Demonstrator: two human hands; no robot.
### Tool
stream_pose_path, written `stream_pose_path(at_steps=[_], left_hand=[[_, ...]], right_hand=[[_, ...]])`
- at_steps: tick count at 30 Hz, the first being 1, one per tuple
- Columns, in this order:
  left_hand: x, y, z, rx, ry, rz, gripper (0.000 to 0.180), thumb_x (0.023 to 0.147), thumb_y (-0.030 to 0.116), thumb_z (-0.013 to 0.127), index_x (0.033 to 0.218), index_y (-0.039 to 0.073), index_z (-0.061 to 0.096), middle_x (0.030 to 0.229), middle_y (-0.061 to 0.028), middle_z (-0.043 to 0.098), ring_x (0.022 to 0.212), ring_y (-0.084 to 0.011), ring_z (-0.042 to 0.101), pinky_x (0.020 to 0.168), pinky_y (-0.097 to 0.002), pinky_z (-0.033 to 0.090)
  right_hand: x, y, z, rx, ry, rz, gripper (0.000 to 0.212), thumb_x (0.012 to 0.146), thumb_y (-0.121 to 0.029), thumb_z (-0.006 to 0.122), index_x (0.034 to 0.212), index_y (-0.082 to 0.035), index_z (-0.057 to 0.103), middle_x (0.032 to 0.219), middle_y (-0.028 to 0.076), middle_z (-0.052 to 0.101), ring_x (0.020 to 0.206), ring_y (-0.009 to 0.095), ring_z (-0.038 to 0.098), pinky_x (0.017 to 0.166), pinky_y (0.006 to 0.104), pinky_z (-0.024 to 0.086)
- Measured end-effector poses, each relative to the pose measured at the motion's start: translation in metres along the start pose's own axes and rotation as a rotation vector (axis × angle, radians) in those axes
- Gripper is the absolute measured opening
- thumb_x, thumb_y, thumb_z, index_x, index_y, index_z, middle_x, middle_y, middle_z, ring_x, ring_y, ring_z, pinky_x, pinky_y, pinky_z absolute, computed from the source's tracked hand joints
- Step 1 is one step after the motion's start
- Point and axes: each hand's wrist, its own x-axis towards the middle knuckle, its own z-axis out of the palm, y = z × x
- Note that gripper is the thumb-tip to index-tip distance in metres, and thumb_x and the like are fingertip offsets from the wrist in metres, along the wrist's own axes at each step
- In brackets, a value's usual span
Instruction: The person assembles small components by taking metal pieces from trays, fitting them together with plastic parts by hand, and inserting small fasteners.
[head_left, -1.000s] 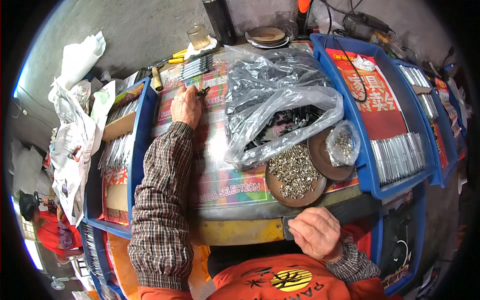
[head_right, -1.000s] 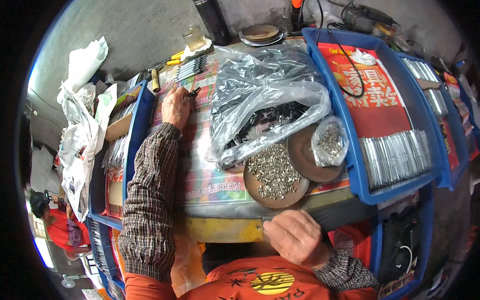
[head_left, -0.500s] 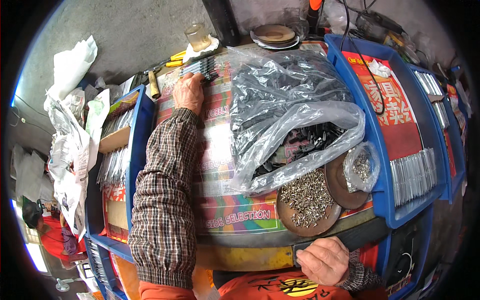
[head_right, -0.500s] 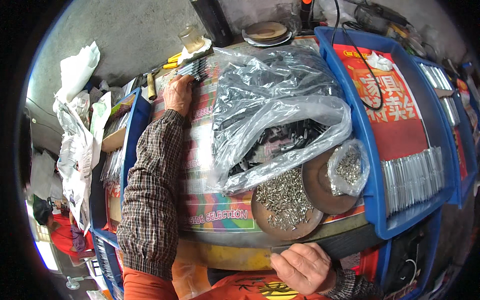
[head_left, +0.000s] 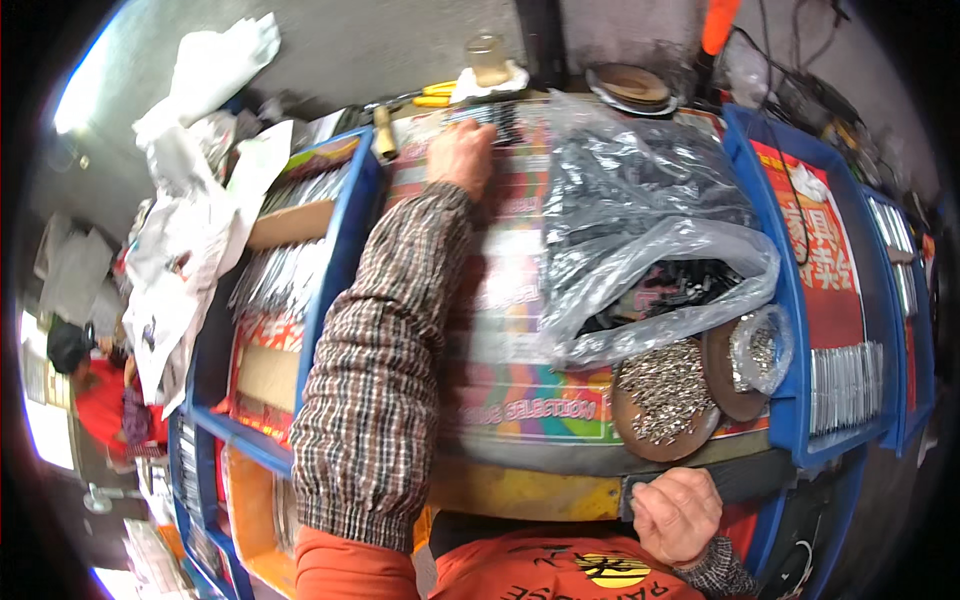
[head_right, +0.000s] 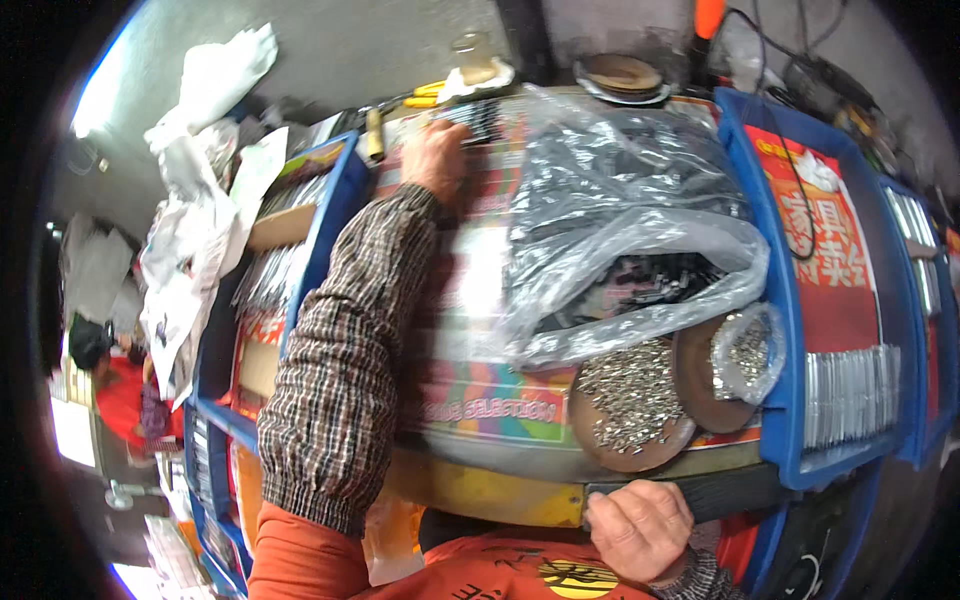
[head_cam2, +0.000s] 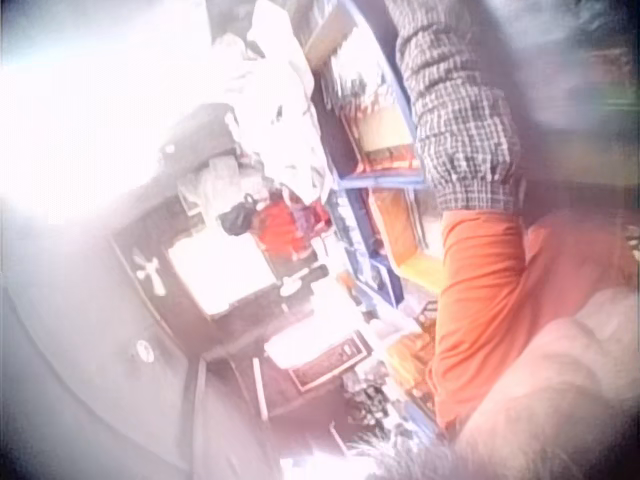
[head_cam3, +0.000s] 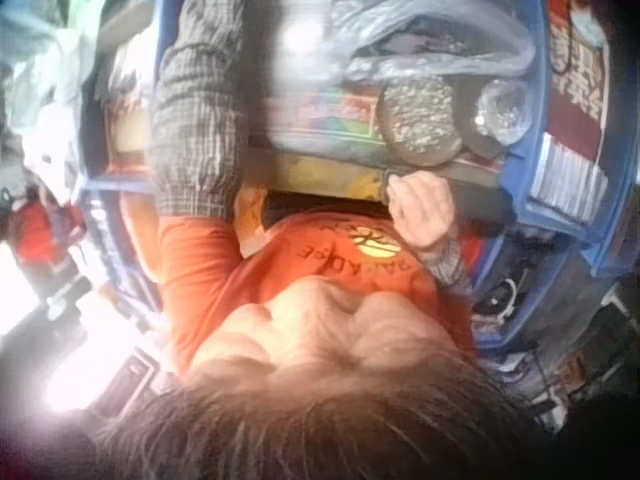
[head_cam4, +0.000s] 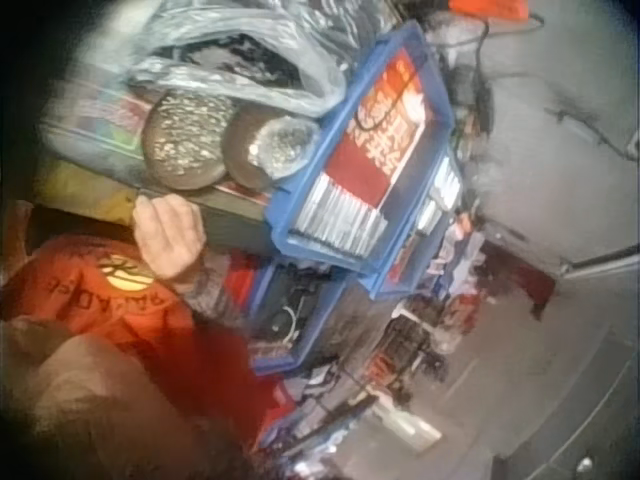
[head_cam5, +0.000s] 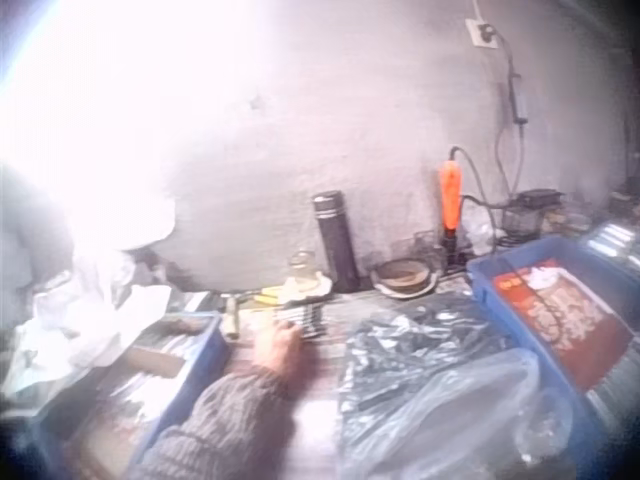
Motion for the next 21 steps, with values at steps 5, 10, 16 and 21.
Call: stream_pose_path(at_steps=[5,10,16,21], left_hand=[[-0.004,-0.005,-0.076,0.038,0.056,0.156,0.011,0.083,0.009,0.057,0.084,0.009,0.067,0.078,-0.0173,0.065,0.077,-0.0338,0.067,0.065,-0.0446,0.053],[-0.039,-0.013,-0.134,0.114,0.041,0.257,0.008,0.084,0.013,0.059,0.085,0.008,0.064,0.078,-0.0133,0.065,0.076,-0.0322,0.066,0.066,-0.0421,0.053],[-0.139,-0.055,-0.2,0.027,0.01,0.11,0.004,0.079,0.009,0.062,0.079,0.006,0.063,0.072,-0.013,0.063,0.07,-0.0329,0.064,0.062,-0.0408,0.05],[-0.209,-0.086,-0.208,-0.142,-0.162,-0.16,0.008,0.08,0.016,0.063,0.074,0.011,0.066,0.068,-0.0125,0.065,0.068,-0.0329,0.065,0.065,-0.042,0.053]], right_hand=[[0.001,-0.004,0.004,-0.005,0.027,0.004,0.021,0.077,-0.007,0.069,0.097,-0.003,0.066,0.082,0.008,0.061,0.074,0.027,0.059,0.066,0.039,0.049],[-0.001,-0.001,0.007,-0.046,0.066,0.033,0.017,0.08,-0.007,0.067,0.096,-0.001,0.065,0.08,0.01,0.061,0.073,0.029,0.059,0.068,0.0402,0.049],[0.001,-0.005,0.01,-0.04,0.108,0.017,0.016,0.078,-0.003,0.066,0.094,-0.002,0.064,0.081,0.01,0.061,0.074,0.03,0.058,0.069,0.0407,0.049],[0.004,-0.006,0.012,-0.065,0.114,0.025,0.014,0.077,0.001,0.065,0.091,-0.001,0.064,0.081,0.012,0.061,0.074,0.031,0.057,0.07,0.0407,0.048]])
